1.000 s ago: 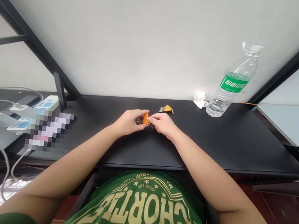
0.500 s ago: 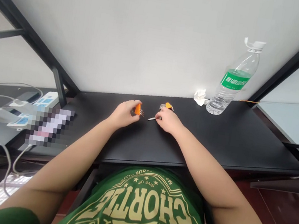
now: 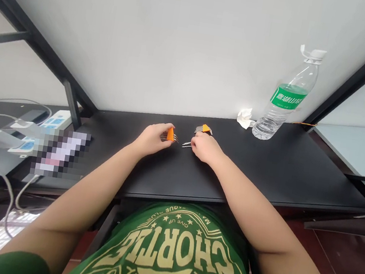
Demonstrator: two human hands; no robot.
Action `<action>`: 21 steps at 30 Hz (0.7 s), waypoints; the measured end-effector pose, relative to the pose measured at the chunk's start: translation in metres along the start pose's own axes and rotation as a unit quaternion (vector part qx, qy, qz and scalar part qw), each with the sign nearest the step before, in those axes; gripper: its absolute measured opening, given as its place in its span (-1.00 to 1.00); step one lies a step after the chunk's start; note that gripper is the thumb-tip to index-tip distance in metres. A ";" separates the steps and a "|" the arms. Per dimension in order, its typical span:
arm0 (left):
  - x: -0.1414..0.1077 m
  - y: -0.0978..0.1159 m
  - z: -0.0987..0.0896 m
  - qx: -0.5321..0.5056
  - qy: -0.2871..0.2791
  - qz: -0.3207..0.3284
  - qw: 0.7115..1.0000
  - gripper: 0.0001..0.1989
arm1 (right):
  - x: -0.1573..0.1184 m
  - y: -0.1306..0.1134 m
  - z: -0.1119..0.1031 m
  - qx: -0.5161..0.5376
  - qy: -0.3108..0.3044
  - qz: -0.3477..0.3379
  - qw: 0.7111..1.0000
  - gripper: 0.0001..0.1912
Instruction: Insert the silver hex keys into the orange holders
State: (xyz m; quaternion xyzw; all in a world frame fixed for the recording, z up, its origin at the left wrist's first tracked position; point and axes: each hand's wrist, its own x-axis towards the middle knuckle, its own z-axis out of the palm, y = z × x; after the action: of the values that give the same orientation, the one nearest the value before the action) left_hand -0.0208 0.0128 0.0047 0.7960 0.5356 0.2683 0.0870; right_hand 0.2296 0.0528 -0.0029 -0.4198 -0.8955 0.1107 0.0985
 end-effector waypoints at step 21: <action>-0.003 0.008 0.002 -0.031 -0.031 0.054 0.998 -0.62 | -0.006 -0.007 0.003 0.202 0.136 -0.115 0.963 -0.85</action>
State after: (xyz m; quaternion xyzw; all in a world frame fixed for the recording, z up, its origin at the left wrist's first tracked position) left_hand -0.0138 0.0072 0.0055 0.8288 0.4798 0.2645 0.1139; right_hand 0.2275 0.0439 -0.0047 -0.2963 -0.8750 0.2188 0.3143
